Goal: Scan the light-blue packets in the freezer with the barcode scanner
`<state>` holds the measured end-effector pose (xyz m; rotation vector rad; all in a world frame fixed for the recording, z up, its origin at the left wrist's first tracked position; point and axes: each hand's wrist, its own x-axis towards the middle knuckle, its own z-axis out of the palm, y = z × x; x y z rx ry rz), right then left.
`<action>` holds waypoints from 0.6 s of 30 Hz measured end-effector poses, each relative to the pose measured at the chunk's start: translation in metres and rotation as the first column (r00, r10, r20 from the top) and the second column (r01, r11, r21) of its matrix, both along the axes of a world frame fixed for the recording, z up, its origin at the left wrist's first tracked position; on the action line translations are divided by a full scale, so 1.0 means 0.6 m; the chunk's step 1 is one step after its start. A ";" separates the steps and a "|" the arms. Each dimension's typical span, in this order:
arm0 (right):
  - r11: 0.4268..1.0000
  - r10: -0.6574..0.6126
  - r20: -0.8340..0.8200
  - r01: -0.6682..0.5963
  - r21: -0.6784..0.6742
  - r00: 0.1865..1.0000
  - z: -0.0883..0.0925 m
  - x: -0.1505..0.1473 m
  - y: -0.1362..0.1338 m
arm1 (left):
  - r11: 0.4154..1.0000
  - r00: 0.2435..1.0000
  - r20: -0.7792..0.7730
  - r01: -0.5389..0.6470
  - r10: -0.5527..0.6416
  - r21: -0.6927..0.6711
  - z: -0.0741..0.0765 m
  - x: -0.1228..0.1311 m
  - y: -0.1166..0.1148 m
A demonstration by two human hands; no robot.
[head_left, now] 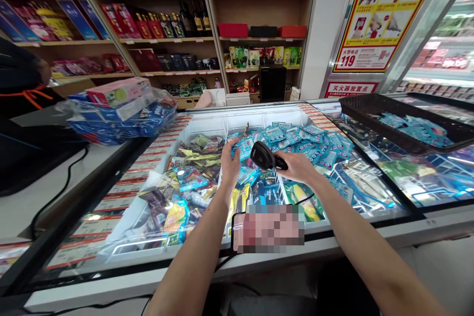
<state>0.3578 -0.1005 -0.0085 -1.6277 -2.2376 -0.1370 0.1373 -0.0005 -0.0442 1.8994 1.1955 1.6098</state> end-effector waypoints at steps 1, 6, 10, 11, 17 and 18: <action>1.000 0.008 0.008 -0.008 -0.009 1.000 0.000 -0.001 0.000 | 1.000 1.000 0.000 0.004 -0.004 0.002 0.000 0.000 0.000; 1.000 0.022 0.025 -0.022 -0.015 0.999 0.000 -0.003 0.000 | 1.000 1.000 0.002 0.026 -0.026 -0.004 0.001 0.003 -0.001; 1.000 0.023 0.022 -0.023 -0.006 0.999 -0.001 -0.002 0.002 | 0.999 0.999 -0.008 0.037 -0.037 -0.012 0.001 0.002 0.000; 1.000 0.021 0.025 -0.021 -0.006 0.999 -0.001 -0.002 0.002 | 0.999 0.999 -0.013 0.039 -0.039 -0.009 0.000 0.001 0.001; 1.000 0.006 0.043 -0.005 -0.005 0.999 -0.001 -0.003 0.002 | 0.999 0.999 -0.037 0.040 -0.040 0.003 -0.001 -0.001 0.003; 1.000 0.006 0.043 -0.006 -0.001 0.999 -0.001 -0.003 0.002 | 0.999 0.999 -0.032 0.042 -0.042 0.003 -0.001 -0.001 0.003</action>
